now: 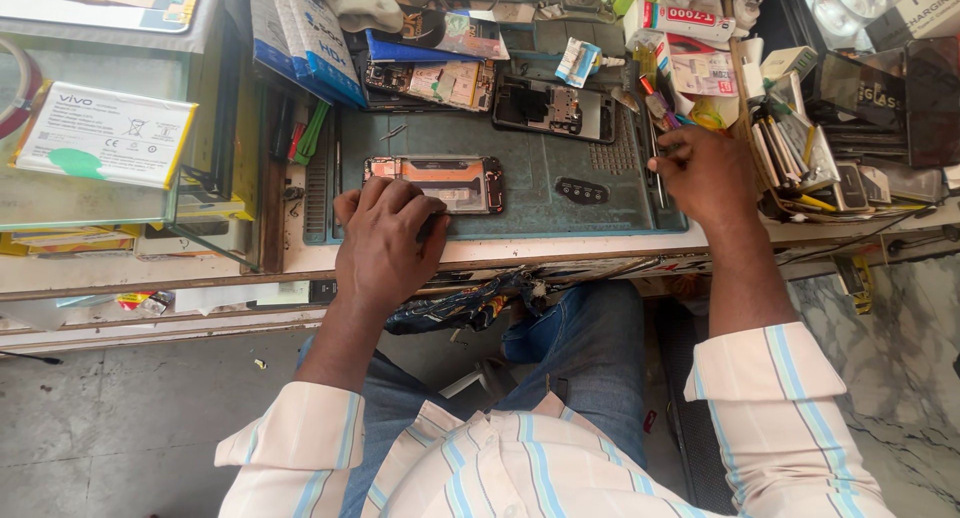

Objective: The person sits on the floor and handles a disassembled smartphone, peeling a protective film from a ribbon cable and placing it on the motherboard. The person then uses a small metal tool to press and adjust components on the phone's internal assembly.

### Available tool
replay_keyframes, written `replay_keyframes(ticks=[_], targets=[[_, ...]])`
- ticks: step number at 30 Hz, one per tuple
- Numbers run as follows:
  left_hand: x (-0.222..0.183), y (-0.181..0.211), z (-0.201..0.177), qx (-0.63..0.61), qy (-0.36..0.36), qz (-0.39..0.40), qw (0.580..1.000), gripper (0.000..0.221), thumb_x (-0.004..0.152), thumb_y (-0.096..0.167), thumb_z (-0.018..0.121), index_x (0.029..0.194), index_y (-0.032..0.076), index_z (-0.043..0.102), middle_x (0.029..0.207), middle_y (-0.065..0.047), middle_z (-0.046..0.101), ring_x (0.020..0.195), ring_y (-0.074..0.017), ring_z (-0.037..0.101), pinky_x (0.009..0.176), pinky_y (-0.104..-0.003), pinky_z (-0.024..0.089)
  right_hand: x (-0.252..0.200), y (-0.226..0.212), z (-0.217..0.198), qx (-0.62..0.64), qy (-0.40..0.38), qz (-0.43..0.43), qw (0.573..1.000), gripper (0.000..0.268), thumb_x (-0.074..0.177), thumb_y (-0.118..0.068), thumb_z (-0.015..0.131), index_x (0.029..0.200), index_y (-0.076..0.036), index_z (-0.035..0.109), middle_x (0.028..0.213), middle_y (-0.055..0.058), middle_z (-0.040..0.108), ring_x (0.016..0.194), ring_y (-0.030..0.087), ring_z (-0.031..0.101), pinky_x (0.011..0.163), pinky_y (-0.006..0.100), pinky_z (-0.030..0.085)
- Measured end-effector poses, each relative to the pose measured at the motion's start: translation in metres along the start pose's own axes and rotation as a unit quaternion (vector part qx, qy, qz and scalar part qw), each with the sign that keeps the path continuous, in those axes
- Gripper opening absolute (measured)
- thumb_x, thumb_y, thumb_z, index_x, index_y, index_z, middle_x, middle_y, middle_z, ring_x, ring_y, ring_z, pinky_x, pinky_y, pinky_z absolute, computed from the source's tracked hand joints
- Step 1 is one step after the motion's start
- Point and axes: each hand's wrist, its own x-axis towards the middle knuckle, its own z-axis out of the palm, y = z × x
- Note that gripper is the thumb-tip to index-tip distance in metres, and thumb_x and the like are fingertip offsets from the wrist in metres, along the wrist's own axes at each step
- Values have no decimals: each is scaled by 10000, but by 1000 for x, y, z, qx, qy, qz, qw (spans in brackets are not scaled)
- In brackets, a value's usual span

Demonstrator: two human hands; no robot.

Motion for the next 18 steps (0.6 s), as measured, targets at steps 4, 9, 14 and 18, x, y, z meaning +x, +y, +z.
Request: replay_keyframes(ticks=[4,9,14,18], targets=[[-2,-1,2,14,-13,-2,1000,111,905,240,774,971,150,773,986,-25,683,1052,-244,606,956,-450,360,3,6,-2,46,-15,48,998,352,829,-179,880,1145,-80,763,849,89,768,771,182,732,712,349,556],[-3,-4,-1,20,-7,2,1000,146,901,237,782,1006,136,778,992,-25,684,1069,-244,606,961,-458,341,6,17,4,190,-68,108,973,365,844,-33,789,1201,-60,718,958,57,757,799,143,705,643,308,571],[-2,-11,-10,15,-19,-1,1000,161,862,233,797,995,143,777,978,-26,687,1074,-254,607,947,-467,347,7,38,2,286,-39,33,957,516,776,79,758,1260,-47,632,1063,75,699,929,101,679,771,238,579],[-4,-10,-12,0,-21,-14,1000,155,872,214,798,1008,145,776,990,-32,687,1071,-253,608,945,-452,376,2,26,-4,294,-17,-50,954,413,931,101,593,1311,-48,656,1132,63,682,889,102,592,770,255,510]])
